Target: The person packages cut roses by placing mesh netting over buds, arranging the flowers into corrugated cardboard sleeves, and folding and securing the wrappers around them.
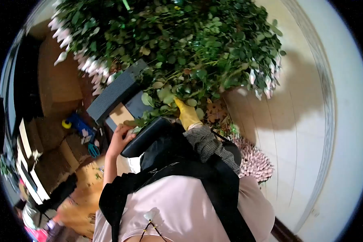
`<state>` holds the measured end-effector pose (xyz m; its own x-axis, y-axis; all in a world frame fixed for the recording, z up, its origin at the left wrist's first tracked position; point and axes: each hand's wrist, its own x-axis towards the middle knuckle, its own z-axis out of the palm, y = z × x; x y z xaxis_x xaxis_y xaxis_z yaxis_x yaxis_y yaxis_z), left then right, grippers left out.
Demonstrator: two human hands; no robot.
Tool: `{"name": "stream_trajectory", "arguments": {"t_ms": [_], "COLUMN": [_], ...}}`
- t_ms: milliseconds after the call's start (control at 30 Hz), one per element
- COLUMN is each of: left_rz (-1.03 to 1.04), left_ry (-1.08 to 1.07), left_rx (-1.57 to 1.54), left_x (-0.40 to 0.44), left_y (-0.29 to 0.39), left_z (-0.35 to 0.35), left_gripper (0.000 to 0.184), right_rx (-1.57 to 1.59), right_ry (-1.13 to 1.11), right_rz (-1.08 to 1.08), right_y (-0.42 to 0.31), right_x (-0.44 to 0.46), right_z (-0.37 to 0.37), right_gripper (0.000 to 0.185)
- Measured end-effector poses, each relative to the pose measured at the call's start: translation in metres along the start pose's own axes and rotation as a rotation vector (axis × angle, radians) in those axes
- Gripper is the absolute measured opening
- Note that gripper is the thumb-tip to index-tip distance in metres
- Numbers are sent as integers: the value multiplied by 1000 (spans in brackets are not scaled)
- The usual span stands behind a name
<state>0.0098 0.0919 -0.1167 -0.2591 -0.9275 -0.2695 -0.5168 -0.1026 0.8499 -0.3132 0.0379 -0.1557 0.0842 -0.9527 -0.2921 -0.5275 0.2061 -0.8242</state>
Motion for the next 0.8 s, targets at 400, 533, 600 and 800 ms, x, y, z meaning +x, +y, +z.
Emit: {"name": "stream_trajectory", "arguments": {"t_ms": [400, 533, 600, 800], "left_rz": [-98, -60, -111, -177], "left_ry": [4, 96, 64, 108], "left_rx": [87, 144, 191, -6], "left_x": [7, 10, 11, 7], "left_y": [-3, -8, -5, -20], "left_z": [7, 12, 11, 14], "left_gripper": [31, 26, 27, 29], "right_rx": [392, 368, 179, 437], "right_ry": [-485, -928, -988, 48], "right_rz": [494, 404, 389, -310], "right_y": [79, 23, -18, -48], "right_x": [76, 57, 41, 85], "right_z": [16, -54, -112, -290], "right_gripper": [49, 66, 62, 53]}}
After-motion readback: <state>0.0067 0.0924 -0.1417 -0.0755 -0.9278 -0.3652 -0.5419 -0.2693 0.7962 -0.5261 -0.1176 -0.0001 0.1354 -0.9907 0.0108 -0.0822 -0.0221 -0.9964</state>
